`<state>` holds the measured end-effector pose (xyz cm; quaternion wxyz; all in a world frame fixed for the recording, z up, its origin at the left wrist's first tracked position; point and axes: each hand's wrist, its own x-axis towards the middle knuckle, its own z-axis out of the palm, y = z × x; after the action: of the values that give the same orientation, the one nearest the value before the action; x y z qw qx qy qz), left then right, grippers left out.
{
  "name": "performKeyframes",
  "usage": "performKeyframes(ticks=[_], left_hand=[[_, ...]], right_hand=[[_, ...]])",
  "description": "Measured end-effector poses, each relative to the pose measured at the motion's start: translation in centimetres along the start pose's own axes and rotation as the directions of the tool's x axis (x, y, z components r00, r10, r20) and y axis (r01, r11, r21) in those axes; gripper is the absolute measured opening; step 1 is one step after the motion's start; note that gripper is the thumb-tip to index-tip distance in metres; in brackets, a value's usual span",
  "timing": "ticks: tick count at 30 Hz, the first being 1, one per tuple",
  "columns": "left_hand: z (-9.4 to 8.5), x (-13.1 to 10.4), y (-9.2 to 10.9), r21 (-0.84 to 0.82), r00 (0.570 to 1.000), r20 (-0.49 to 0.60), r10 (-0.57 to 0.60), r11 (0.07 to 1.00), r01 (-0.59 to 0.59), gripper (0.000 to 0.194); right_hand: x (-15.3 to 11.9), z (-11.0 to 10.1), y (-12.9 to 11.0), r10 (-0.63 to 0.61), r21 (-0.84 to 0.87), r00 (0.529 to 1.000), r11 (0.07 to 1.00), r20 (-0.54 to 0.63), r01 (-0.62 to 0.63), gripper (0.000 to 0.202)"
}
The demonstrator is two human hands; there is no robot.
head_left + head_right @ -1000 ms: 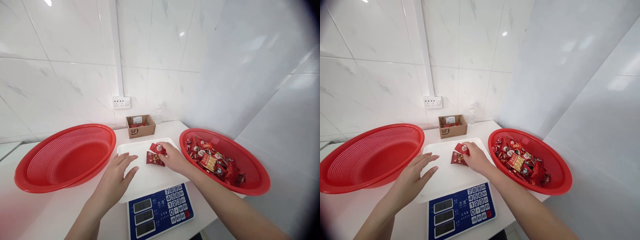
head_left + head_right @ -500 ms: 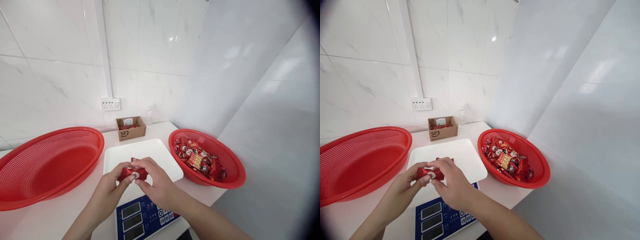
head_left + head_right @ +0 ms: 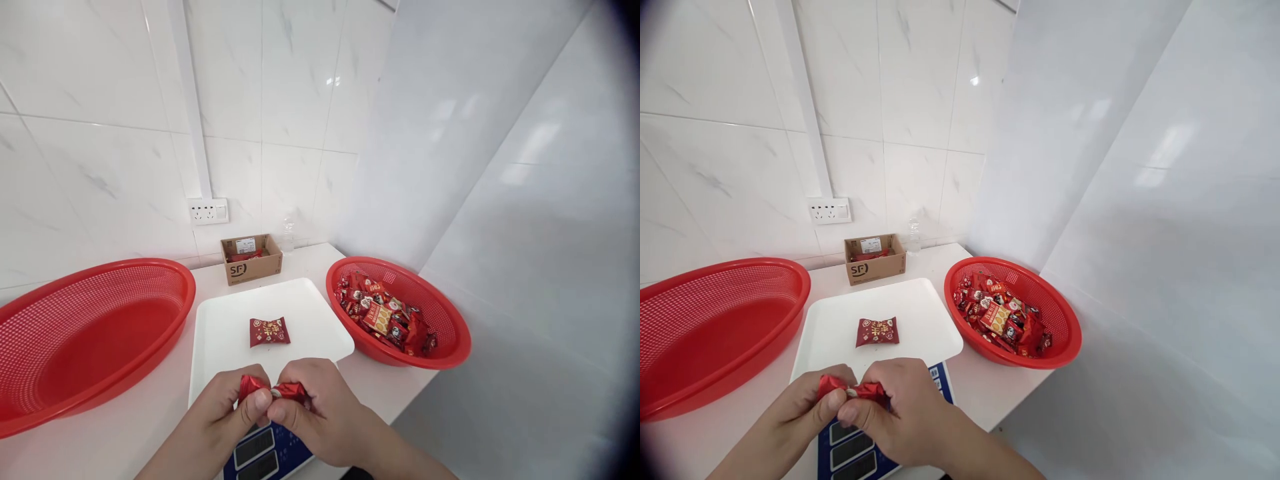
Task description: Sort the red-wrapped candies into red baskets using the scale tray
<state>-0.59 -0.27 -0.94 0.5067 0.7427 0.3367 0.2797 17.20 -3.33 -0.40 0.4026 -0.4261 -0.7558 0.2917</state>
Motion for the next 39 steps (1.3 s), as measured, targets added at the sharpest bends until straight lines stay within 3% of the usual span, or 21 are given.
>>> performKeyframes(ticks=[4, 9, 11, 14, 17, 18, 20, 22, 25, 28, 30, 34, 39], left_hand=[[0.6, 0.1, 0.7, 0.038, 0.999, -0.035, 0.004, 0.999, -0.003, 0.042], [0.9, 0.2, 1.2, 0.115, 0.997, -0.064, 0.047, 0.993, -0.039, 0.038], [0.8, 0.3, 1.1, 0.159, 0.993, -0.099, 0.063, 0.986, -0.047, 0.035], [0.2, 0.3, 1.2, 0.225, 0.979, -0.192, 0.068, 0.974, -0.024, 0.031], [-0.5, 0.2, 1.3, 0.264, 0.962, -0.265, 0.069, 0.964, 0.004, 0.029], [-0.7, 0.2, 1.4, 0.273, 0.958, -0.277, 0.072, 0.962, 0.007, 0.029], [-1.0, 0.2, 1.4, 0.287, 0.944, -0.320, 0.083, 0.958, 0.013, 0.027], [-1.3, 0.2, 1.3, 0.297, 0.917, -0.386, 0.095, 0.955, 0.026, 0.027], [-1.7, 0.0, 0.9, 0.299, 0.879, -0.465, 0.109, 0.953, 0.041, 0.025], [-2.1, -0.4, 0.9, 0.311, 0.858, -0.495, 0.138, 0.950, 0.026, 0.025], [-2.4, -0.7, 1.2, 0.330, 0.848, -0.506, 0.162, 0.944, 0.017, 0.024], [-2.5, -1.2, 1.9, 0.345, 0.853, -0.498, 0.154, 0.938, 0.032, 0.023], [-2.6, -0.7, 1.4, 0.364, 0.866, -0.491, 0.096, 0.925, 0.104, 0.028]], right_hand=[[-0.1, 0.0, 0.0, 0.023, -0.019, 1.000, 1.000, 0.018, -0.023, 0.047], [-0.6, -0.9, -0.1, -0.038, -0.103, 0.998, 0.994, 0.056, 0.043, 0.039], [-0.8, -2.3, 0.3, -0.008, -0.186, 1.000, 0.983, -0.007, 0.007, 0.038], [-1.0, -6.5, 1.8, 0.117, -0.323, 0.967, 0.928, -0.227, -0.188, 0.035], [-1.5, -11.7, 4.3, 0.246, -0.457, 0.826, 0.736, -0.507, -0.499, 0.037], [-1.7, -13.1, 5.2, 0.293, -0.505, 0.780, 0.626, -0.553, -0.594, 0.039], [-1.9, -14.5, 6.6, 0.357, -0.612, 0.759, 0.449, -0.544, -0.651, 0.042], [-1.6, -13.7, 7.2, 0.336, -0.670, 0.813, 0.462, -0.475, -0.582, 0.044], [-0.2, -9.1, 6.9, 0.210, -0.653, 0.960, 0.704, -0.183, -0.279, 0.041], [2.2, -3.5, 5.8, 0.114, -0.609, 0.987, 0.793, 0.117, -0.020, 0.042], [4.0, -0.7, 5.5, 0.079, -0.602, 0.973, 0.795, 0.217, 0.069, 0.044], [7.0, 1.6, 6.1, 0.098, -0.605, 0.969, 0.793, 0.229, 0.062, 0.030], [8.4, 0.7, 5.9, 0.124, -0.552, 0.978, 0.834, 0.166, -0.012, 0.024]])
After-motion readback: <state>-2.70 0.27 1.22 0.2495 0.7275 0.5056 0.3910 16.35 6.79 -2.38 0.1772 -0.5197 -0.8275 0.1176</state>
